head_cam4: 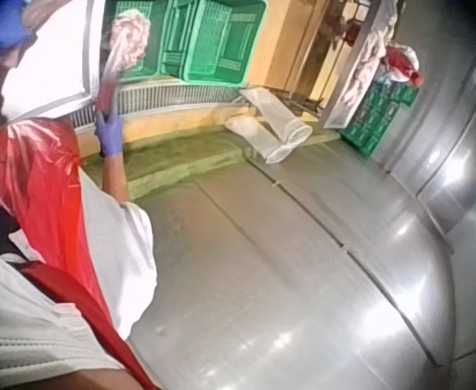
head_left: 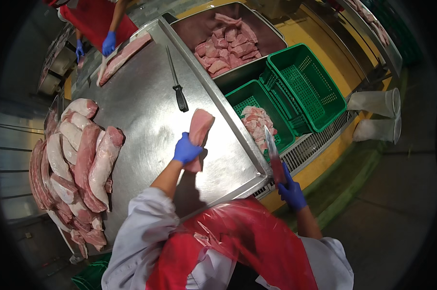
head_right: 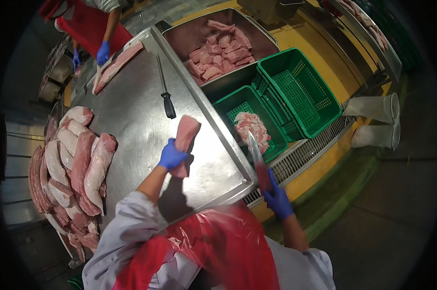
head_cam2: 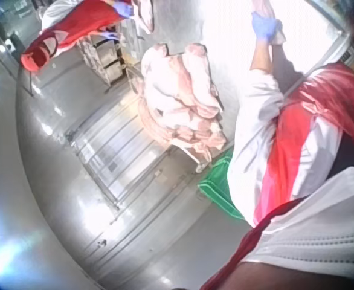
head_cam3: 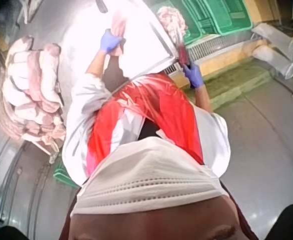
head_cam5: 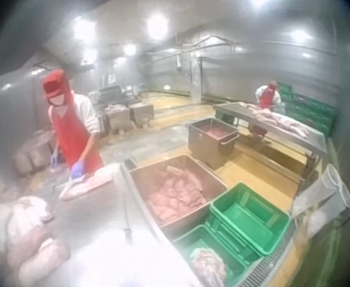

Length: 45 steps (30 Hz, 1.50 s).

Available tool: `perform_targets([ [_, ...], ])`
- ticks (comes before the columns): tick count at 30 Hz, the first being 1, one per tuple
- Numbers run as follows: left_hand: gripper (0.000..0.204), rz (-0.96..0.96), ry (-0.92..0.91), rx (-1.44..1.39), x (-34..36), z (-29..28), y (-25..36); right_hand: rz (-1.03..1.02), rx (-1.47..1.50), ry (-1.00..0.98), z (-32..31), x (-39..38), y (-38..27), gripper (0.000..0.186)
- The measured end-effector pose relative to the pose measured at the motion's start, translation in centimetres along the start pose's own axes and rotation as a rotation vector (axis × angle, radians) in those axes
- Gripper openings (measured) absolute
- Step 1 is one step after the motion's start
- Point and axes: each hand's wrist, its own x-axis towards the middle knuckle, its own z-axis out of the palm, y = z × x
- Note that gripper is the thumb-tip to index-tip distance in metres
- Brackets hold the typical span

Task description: The person uses a knife to trim and slice large pieces of pork on a stainless steel table. They remove fat and separate lean meat, placing trimmed pieces into green crates. The person handles multiple cuts of meat, repositioning them as needed.

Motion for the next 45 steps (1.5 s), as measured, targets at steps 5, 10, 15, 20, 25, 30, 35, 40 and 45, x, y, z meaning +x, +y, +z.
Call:
perform_targets([
  [5, 0.054, 0.144, -0.257, -1.335, 2.7, 2.5, -4.6, 0.011, 0.054, -0.043, 1.3, 0.9, -0.9, 0.082],
  [10, 0.046, 1.005, 0.119, -0.815, 8.9, -12.7, 13.1, -0.174, -0.013, -0.101, 4.1, 4.7, -5.8, 0.082],
  [15, 0.092, 0.730, 0.510, -0.142, 10.2, -19.1, 2.0, -0.219, 0.004, -0.025, 4.8, 4.9, -7.4, 0.081],
  [20, 0.089, -0.262, 0.652, 0.762, 8.6, -22.1, -26.1, -0.119, -0.073, -0.055, 4.7, 3.6, -6.7, 0.081],
  [25, 0.082, -0.169, 0.630, 0.439, 4.8, -23.9, -31.0, -0.066, -0.070, -0.028, 6.7, 1.4, -7.6, 0.082],
  [30, 0.072, 0.058, 0.265, 0.351, -1.0, -18.8, -24.6, -0.118, -0.075, -0.048, 8.0, 0.9, -7.3, 0.082],
  [35, 0.068, 0.420, 0.098, 0.275, -6.6, -7.3, -17.4, -0.170, -0.017, -0.091, 10.3, 1.7, -8.7, 0.079],
  [40, 0.073, 1.054, 0.404, 0.103, -12.5, 5.1, -11.6, -0.321, -0.112, -0.202, 11.2, 5.1, -9.2, 0.082],
  [45, 0.099, -0.040, 0.892, -0.245, -16.2, 9.8, -18.8, -0.225, -0.009, -0.460, 14.6, 5.6, -10.3, 0.080],
])
